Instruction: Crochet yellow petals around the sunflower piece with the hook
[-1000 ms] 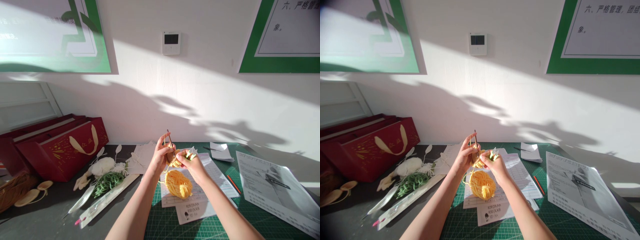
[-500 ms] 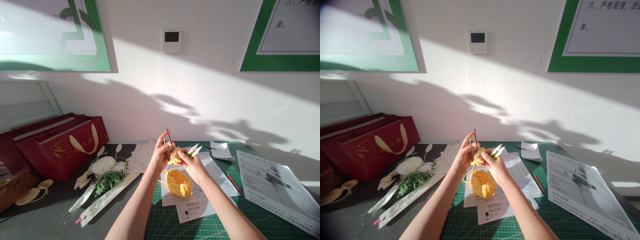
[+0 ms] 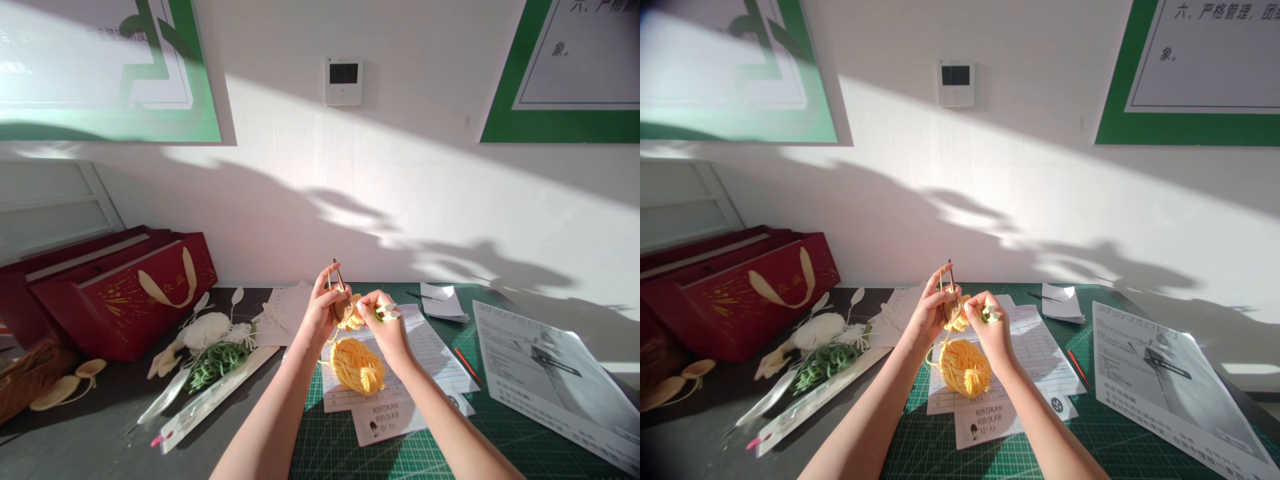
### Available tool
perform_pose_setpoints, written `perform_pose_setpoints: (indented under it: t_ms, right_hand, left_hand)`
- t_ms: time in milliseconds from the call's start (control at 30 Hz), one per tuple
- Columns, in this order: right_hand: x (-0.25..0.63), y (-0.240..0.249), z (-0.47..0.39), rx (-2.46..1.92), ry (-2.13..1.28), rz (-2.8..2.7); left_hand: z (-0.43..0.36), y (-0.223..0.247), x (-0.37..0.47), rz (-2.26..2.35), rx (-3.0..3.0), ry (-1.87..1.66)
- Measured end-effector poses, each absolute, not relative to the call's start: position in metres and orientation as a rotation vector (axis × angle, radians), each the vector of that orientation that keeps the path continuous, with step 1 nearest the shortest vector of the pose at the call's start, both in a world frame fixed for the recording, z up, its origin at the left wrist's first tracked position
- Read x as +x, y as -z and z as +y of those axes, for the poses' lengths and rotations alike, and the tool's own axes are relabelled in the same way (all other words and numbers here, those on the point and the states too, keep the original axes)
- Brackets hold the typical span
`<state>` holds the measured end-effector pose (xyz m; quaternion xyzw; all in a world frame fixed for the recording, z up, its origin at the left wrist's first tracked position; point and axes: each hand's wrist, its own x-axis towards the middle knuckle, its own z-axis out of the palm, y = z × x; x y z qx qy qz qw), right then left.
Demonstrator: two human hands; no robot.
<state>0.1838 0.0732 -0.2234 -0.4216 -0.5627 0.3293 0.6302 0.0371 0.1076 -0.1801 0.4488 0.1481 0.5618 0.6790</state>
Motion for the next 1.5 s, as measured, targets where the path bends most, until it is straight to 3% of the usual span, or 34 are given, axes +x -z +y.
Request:
perform_pose_setpoints:
  t_ms: [400,1500]
  right_hand:
    - [0.183,0.216,0.069,-0.974,-0.627,-1.361]
    - [0.185,0.217,0.071,-0.981,-0.699,-1.372]
  left_hand:
    - [0.107,0.179,0.037,0.305,1.061,-1.253]
    - [0.109,0.171,0.026,0.305,1.309,-1.182]
